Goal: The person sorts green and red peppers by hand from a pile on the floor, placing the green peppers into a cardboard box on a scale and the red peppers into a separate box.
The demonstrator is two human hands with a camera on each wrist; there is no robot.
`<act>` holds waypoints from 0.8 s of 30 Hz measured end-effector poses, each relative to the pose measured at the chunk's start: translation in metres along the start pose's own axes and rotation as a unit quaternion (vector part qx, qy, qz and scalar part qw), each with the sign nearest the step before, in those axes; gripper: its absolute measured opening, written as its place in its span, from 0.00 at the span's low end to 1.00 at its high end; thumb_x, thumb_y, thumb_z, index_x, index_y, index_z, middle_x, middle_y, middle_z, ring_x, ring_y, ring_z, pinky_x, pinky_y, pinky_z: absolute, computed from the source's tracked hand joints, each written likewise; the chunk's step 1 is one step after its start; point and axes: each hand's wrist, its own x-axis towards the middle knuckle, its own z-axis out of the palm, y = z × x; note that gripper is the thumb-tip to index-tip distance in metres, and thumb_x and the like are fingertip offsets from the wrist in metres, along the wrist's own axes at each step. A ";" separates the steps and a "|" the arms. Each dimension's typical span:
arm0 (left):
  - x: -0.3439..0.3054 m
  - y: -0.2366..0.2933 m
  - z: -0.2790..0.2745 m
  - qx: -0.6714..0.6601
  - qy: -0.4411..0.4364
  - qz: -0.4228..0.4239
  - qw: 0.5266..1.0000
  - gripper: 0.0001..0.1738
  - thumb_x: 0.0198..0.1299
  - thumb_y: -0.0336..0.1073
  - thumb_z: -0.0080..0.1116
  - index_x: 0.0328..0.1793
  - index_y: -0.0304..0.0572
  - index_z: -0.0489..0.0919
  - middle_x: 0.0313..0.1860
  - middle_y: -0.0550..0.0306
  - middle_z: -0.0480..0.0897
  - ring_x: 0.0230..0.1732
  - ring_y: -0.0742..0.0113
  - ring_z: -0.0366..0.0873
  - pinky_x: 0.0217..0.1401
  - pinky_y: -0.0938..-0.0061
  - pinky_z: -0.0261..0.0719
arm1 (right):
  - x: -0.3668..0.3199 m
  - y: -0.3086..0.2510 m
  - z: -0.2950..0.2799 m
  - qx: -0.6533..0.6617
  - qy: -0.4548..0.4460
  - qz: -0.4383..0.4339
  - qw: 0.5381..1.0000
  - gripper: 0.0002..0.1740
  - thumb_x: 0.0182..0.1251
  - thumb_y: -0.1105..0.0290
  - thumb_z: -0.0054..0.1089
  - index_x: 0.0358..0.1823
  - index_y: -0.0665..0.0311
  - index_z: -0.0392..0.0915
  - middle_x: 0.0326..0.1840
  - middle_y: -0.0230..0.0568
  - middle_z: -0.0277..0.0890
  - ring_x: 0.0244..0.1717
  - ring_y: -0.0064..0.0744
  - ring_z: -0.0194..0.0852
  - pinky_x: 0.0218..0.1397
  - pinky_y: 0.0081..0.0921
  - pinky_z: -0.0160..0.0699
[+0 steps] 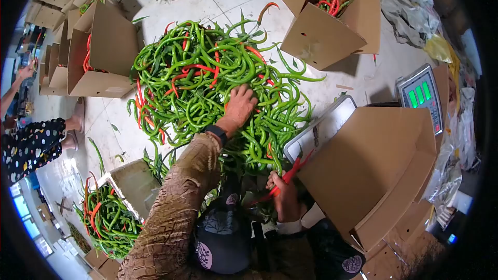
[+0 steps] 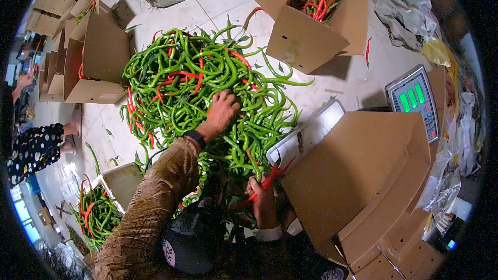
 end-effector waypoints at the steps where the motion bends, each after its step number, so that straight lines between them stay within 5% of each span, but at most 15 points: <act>1: 0.000 -0.001 -0.003 -0.010 -0.011 0.034 0.999 0.11 0.53 0.37 0.55 0.42 0.47 0.80 0.56 0.51 0.75 0.66 0.48 0.65 0.65 0.51 0.62 | 0.001 0.002 -0.003 0.002 -0.007 -0.003 1.000 0.07 0.69 0.70 0.56 0.42 0.65 0.73 0.32 0.33 0.70 0.33 0.26 0.69 0.41 0.27 0.70; 3: -0.001 -0.004 -0.035 -0.042 -0.017 0.039 0.998 0.10 0.51 0.35 0.56 0.40 0.46 0.80 0.51 0.51 0.78 0.63 0.50 0.68 0.64 0.53 0.64 | 0.001 0.000 -0.006 0.007 -0.013 -0.007 1.000 0.07 0.69 0.70 0.56 0.42 0.65 0.73 0.32 0.33 0.70 0.34 0.26 0.69 0.42 0.27 0.71; 6: -0.019 -0.009 -0.095 -0.220 0.150 -0.003 0.964 0.16 0.42 0.23 0.58 0.42 0.39 0.80 0.45 0.48 0.81 0.49 0.47 0.78 0.50 0.60 0.76 | 0.000 -0.003 -0.001 0.041 -0.012 -0.008 0.999 0.07 0.67 0.71 0.57 0.42 0.65 0.73 0.32 0.33 0.69 0.34 0.27 0.68 0.41 0.28 0.71; 13: -0.060 0.000 -0.230 -0.398 0.256 -0.099 0.875 0.06 0.57 0.26 0.65 0.39 0.32 0.81 0.37 0.52 0.83 0.40 0.62 0.82 0.46 0.70 0.80 | -0.027 -0.034 0.030 0.045 -0.022 -0.059 0.997 0.11 0.64 0.71 0.59 0.45 0.66 0.74 0.35 0.39 0.74 0.32 0.29 0.72 0.43 0.28 0.73; 16: -0.076 0.001 -0.260 -0.573 0.151 -0.318 0.739 0.10 0.63 0.33 0.62 0.47 0.37 0.78 0.39 0.59 0.82 0.34 0.74 0.78 0.38 0.77 0.77 | -0.041 -0.053 0.046 0.008 -0.041 -0.100 0.994 0.11 0.63 0.70 0.60 0.44 0.67 0.75 0.36 0.41 0.76 0.33 0.29 0.74 0.45 0.27 0.74; 17: -0.078 -0.003 -0.249 -0.656 0.149 -0.373 0.639 0.10 0.66 0.36 0.61 0.48 0.39 0.77 0.38 0.61 0.82 0.34 0.74 0.78 0.37 0.77 0.78 | -0.045 -0.059 0.051 -0.022 -0.047 -0.124 0.991 0.10 0.64 0.70 0.59 0.44 0.67 0.75 0.36 0.40 0.76 0.33 0.29 0.74 0.44 0.27 0.74; 19: -0.086 0.001 -0.232 -0.738 0.162 -0.372 0.540 0.12 0.67 0.38 0.61 0.50 0.40 0.77 0.38 0.62 0.81 0.35 0.74 0.79 0.38 0.76 0.79 | -0.054 -0.073 0.065 -0.051 -0.047 -0.131 0.989 0.07 0.65 0.72 0.56 0.43 0.66 0.74 0.37 0.40 0.76 0.34 0.27 0.72 0.44 0.25 0.73; 24: -0.101 0.033 -0.230 -0.814 0.113 -0.361 0.441 0.12 0.68 0.38 0.59 0.52 0.41 0.76 0.42 0.60 0.81 0.41 0.70 0.80 0.44 0.72 0.81 | -0.053 -0.090 0.089 -0.147 -0.079 -0.136 0.977 0.06 0.69 0.73 0.54 0.43 0.67 0.75 0.39 0.41 0.80 0.35 0.23 0.72 0.41 0.22 0.72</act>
